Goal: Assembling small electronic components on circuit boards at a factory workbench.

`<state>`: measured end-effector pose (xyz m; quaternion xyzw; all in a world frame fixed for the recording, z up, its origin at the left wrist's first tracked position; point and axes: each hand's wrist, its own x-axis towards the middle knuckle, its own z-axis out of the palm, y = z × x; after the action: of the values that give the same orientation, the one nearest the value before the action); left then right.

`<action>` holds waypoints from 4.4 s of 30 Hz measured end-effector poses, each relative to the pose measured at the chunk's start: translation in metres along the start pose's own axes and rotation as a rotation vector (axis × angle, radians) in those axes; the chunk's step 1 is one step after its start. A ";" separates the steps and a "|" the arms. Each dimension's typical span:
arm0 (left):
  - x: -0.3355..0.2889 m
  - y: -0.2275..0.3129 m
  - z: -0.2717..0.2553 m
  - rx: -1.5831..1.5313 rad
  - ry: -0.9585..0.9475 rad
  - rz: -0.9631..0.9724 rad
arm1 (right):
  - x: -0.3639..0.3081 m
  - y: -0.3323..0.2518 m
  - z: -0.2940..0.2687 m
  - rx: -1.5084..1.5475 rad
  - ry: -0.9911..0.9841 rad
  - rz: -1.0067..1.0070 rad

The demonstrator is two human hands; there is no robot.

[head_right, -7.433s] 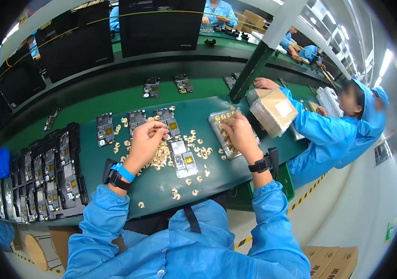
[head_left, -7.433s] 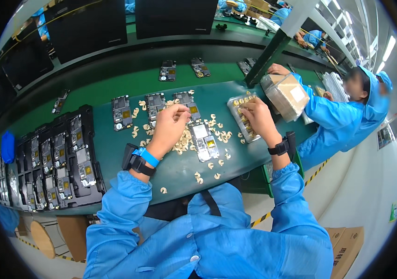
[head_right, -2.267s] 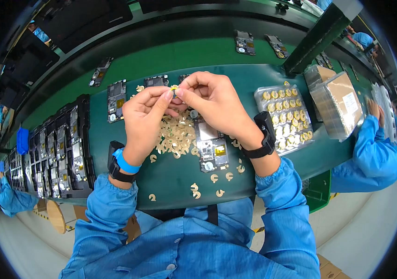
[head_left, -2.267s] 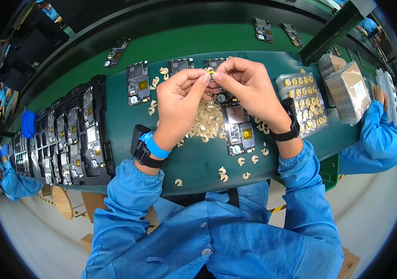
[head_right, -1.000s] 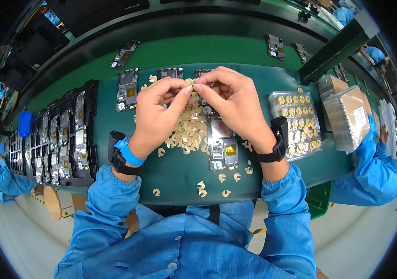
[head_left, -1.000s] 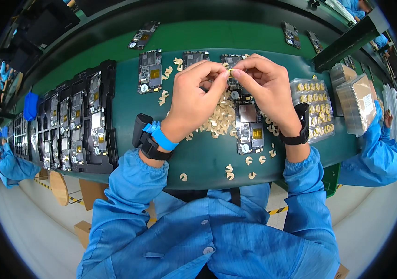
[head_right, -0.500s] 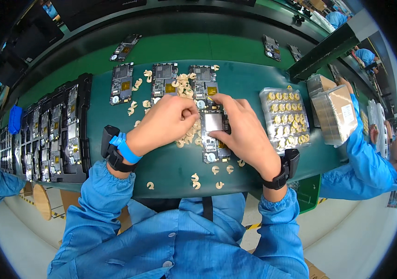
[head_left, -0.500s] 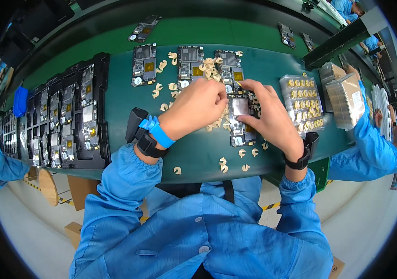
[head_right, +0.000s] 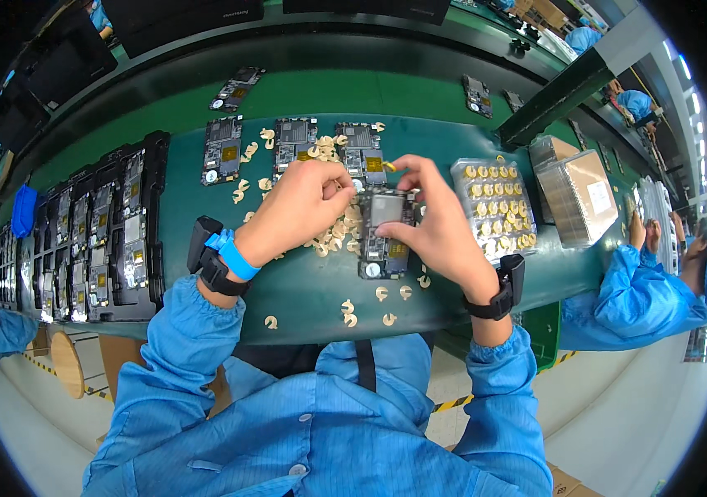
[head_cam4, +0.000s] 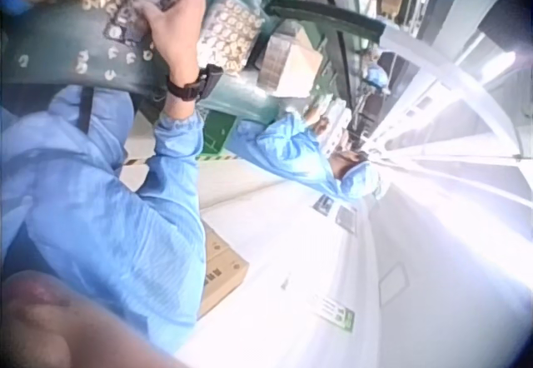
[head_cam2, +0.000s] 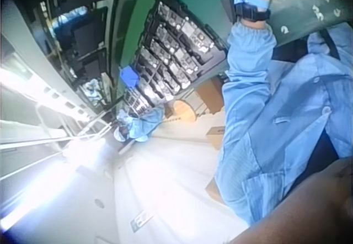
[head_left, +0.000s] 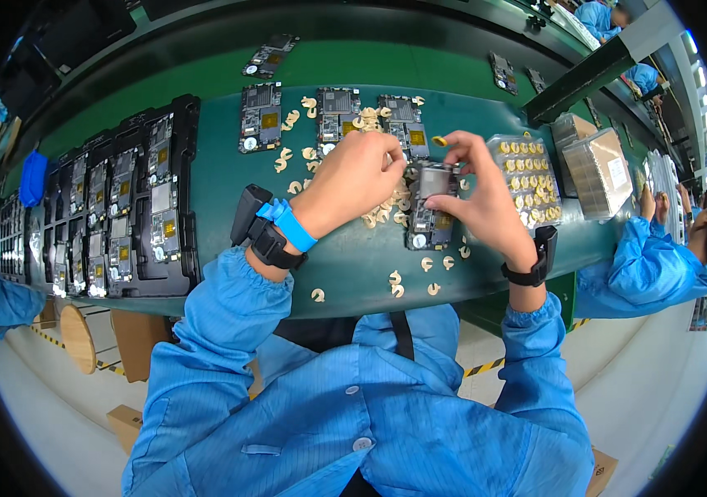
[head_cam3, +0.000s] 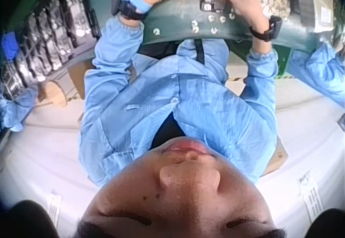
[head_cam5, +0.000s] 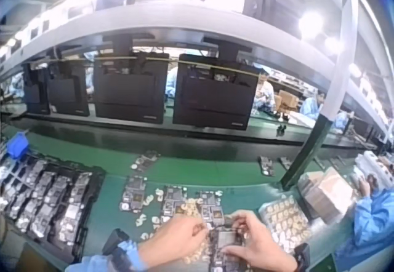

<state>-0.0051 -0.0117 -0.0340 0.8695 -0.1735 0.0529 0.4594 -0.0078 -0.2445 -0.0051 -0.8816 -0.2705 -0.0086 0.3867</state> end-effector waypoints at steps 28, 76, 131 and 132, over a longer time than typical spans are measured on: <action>0.006 0.014 -0.011 -0.984 0.275 -0.068 | 0.059 -0.049 0.012 0.671 0.314 0.050; 0.002 0.020 0.004 -0.867 0.397 0.087 | 0.055 -0.041 0.045 0.543 0.391 -0.077; 0.002 0.021 -0.005 -0.799 0.478 0.095 | 0.065 -0.029 0.048 0.132 0.465 -0.439; 0.002 0.021 -0.006 -0.783 0.476 0.096 | 0.065 -0.029 0.048 0.138 0.465 -0.436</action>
<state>-0.0102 -0.0186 -0.0138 0.5851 -0.1102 0.2030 0.7774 0.0244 -0.1650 -0.0040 -0.7492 -0.3573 -0.2738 0.4858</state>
